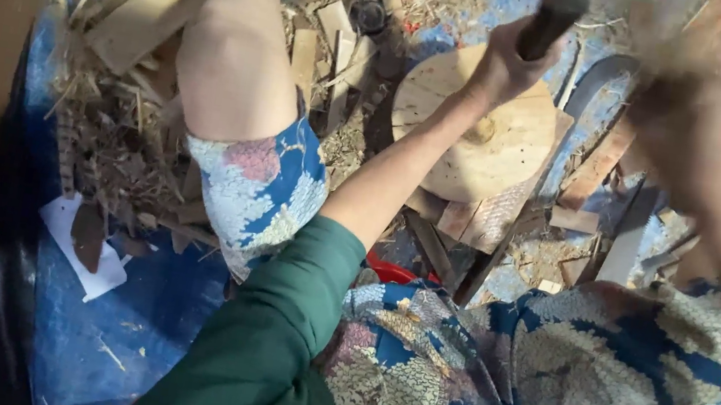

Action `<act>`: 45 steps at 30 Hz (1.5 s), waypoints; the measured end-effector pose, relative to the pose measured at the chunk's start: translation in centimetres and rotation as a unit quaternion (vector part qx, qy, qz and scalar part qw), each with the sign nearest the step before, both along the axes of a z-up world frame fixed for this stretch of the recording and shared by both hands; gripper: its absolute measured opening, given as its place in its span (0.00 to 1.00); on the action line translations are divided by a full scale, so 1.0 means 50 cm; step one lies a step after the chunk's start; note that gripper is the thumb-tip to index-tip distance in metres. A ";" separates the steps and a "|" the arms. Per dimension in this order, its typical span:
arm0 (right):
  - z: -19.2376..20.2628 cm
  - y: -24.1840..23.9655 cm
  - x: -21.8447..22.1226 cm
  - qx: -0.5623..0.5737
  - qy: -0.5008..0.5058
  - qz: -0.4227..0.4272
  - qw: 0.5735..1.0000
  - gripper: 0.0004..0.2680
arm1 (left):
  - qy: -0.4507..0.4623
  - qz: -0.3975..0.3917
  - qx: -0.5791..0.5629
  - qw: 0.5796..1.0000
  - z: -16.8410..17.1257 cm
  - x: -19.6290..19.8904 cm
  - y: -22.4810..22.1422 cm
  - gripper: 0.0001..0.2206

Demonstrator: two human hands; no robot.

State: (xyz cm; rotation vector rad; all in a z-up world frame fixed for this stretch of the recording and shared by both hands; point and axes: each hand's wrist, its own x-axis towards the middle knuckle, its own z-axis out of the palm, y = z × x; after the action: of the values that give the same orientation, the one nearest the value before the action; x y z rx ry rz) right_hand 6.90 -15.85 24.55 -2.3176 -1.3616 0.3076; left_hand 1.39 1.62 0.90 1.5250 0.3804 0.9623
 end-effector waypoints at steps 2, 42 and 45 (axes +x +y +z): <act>-0.055 -0.003 0.020 -0.132 -0.051 0.041 0.989 0.15 | 0.038 0.008 -0.009 0.999 -0.025 0.014 -0.003 0.06; -0.575 -0.099 -0.175 0.187 0.394 -0.576 0.691 0.19 | -0.042 0.373 -0.070 0.924 0.036 -0.110 0.055 0.09; -0.592 -0.103 -0.172 0.194 0.390 -0.582 0.686 0.19 | -0.053 0.340 -0.086 0.935 0.085 -0.115 0.036 0.10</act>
State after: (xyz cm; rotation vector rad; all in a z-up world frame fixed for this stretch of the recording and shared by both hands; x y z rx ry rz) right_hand -1.70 -21.00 -5.07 -1.8217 0.4996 0.4264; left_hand -4.39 3.40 5.16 1.1807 0.9273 1.4954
